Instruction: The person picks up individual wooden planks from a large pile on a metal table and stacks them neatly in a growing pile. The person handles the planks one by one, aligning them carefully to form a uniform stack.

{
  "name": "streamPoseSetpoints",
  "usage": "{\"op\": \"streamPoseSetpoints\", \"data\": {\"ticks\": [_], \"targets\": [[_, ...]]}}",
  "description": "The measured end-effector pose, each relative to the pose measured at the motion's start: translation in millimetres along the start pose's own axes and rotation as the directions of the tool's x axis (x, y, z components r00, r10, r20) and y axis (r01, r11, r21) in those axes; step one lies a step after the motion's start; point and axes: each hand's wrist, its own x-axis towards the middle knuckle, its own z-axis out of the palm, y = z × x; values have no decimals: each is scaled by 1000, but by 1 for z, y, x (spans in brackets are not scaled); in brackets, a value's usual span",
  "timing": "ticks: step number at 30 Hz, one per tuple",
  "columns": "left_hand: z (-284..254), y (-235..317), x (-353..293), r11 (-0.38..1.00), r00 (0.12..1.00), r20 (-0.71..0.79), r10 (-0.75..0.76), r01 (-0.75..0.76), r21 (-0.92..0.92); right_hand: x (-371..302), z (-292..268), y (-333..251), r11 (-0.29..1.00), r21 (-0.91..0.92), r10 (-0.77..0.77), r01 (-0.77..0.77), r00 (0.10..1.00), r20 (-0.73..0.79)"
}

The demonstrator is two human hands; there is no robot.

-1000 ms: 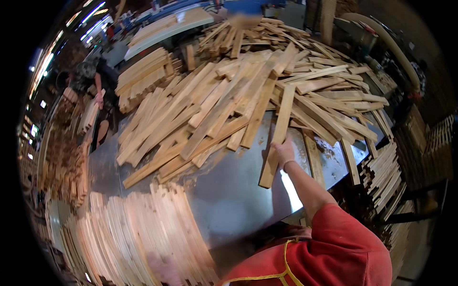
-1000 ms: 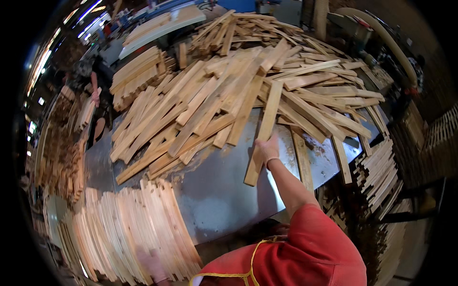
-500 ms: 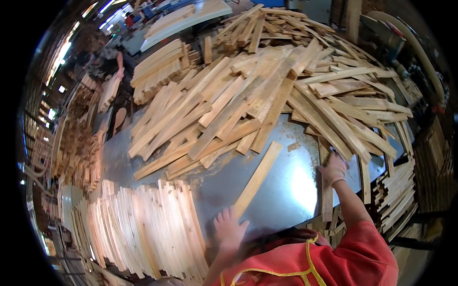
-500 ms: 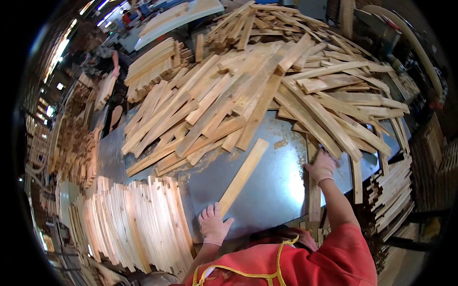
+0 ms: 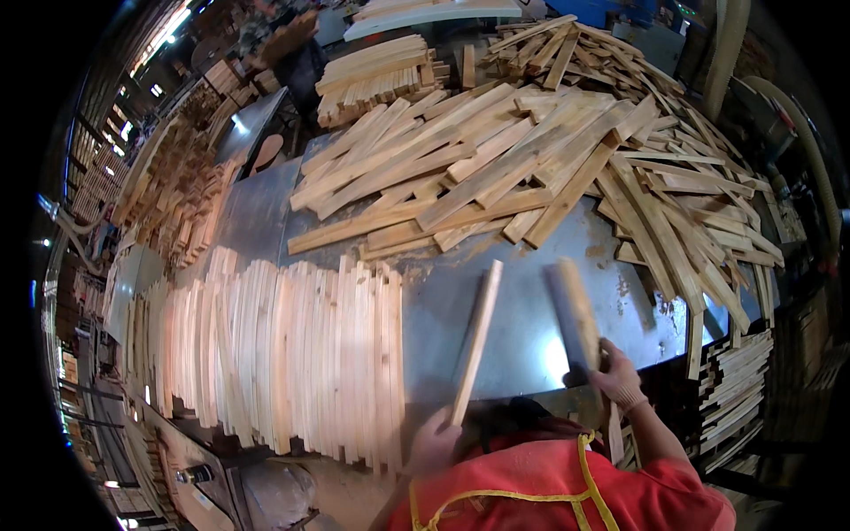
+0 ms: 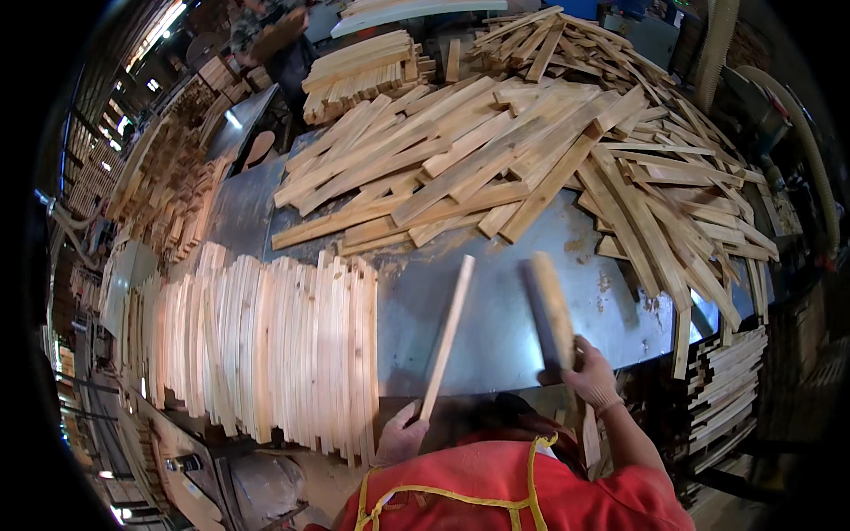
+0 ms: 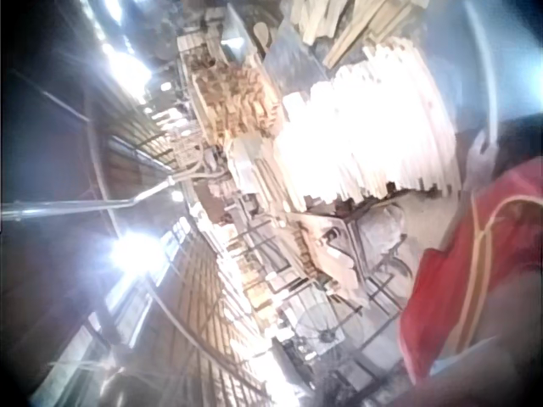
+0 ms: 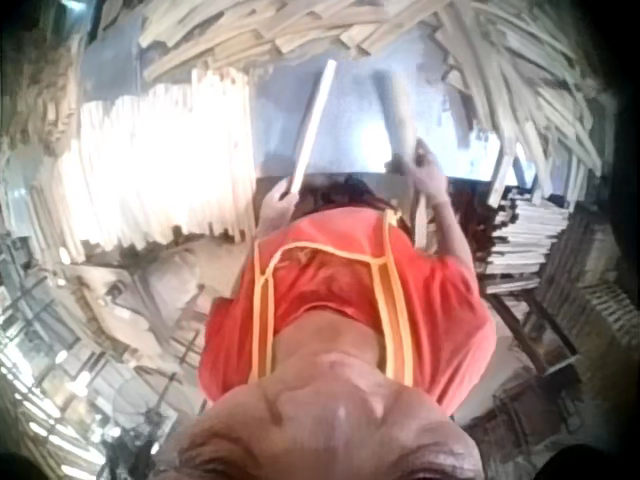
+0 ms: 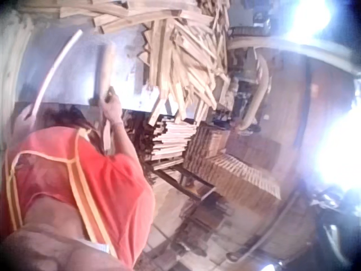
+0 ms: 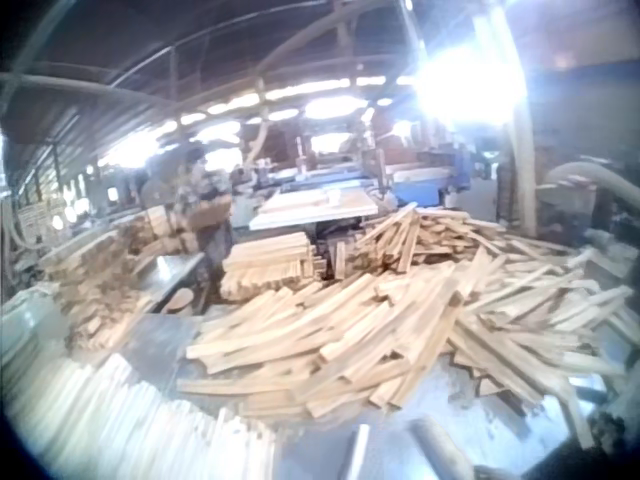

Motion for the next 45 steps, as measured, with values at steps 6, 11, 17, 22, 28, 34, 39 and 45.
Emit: {"op": "streamPoseSetpoints", "data": {"ticks": [6, 11, 17, 22, 28, 34, 39, 45], "targets": [[-10, -43, 16, 935, 997, -77, 13, -40, -352, 48, 115, -120, 905, 389, -309, 173, 896, 320], [-27, -6, 0, 603, 909, -209, 361, -57, 796, 57, 255, -167, 896, 29, -373, 443, 715, 592], [-32, -45, 30, 426, 872, -238, 428, 37, 904, 54, 218, -186, 839, 257, -523, 480, 577, 628], [-7, -28, 23, 418, 866, -209, 455, -1, 908, 166, 3, -85, 877, -276, -440, 394, 888, -131], [100, 34, 65, 496, 878, 42, 477, -309, 811, 214, -231, 15, 882, -425, 14, -204, 913, -408], [212, 112, 134, 623, 853, 328, 407, -521, 583, 250, -211, 34, 858, -449, 80, -251, 928, -365], [270, 134, 210, 907, 943, 216, 255, -310, 286, 193, -114, 5, 996, -56, 60, -73, 979, -196], [231, 150, 195, 983, 916, 371, 152, -101, -155, 96, -26, -41, 722, 685, -119, -102, 956, 268]]}}
